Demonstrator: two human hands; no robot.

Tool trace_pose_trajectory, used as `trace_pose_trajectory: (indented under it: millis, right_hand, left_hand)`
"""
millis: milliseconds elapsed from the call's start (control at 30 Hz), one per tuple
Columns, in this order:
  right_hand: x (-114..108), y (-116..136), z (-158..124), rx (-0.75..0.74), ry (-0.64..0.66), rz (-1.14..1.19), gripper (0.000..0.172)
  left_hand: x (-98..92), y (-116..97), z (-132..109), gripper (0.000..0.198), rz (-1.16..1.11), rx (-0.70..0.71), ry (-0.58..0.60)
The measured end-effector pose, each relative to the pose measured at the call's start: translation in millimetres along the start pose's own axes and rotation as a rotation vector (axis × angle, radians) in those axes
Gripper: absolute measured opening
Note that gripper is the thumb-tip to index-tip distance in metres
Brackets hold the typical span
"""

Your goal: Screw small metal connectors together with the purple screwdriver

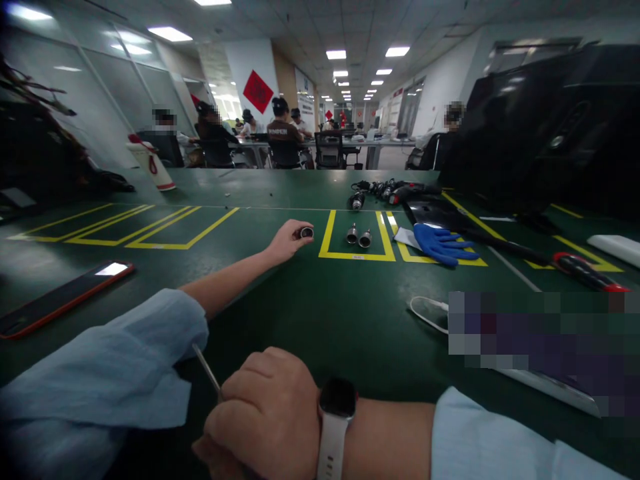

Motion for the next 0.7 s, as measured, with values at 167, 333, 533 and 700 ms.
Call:
trace_pose_trajectory:
  millis: [167, 333, 533, 700]
  right_hand:
    - [8.7, -5.0, -14.8, -0.041, -0.053, -0.040, 0.014]
    - [13.2, -9.2, -18.3, -0.069, -0.122, -0.031, 0.019]
    - [17.5, -10.6, -18.6, -0.096, -0.069, -0.067, 0.032]
    - [24.7, -13.2, -25.5, -0.088, 0.023, -0.093, 0.022]
  left_hand:
    - [38.2, -4.5, 27.5, 0.031, -0.046, 0.008, 0.066]
    - [61.3, -13.4, 43.0, 0.031, -0.093, 0.054, 0.168]
    - [72.8, -19.4, 47.2, 0.035, -0.130, 0.080, 0.250]
    - [70.1, -19.6, 40.0, 0.051, -0.129, 0.041, 0.226]
Point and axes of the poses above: each hand's wrist, its own z-axis towards the middle knuckle, its own x-axis out of the palm, y = z × x, the point moved 6 cm from there along z, towards the middle knuckle, and after that the axes turned 12 degrees about -y, right-handed, at the moved point
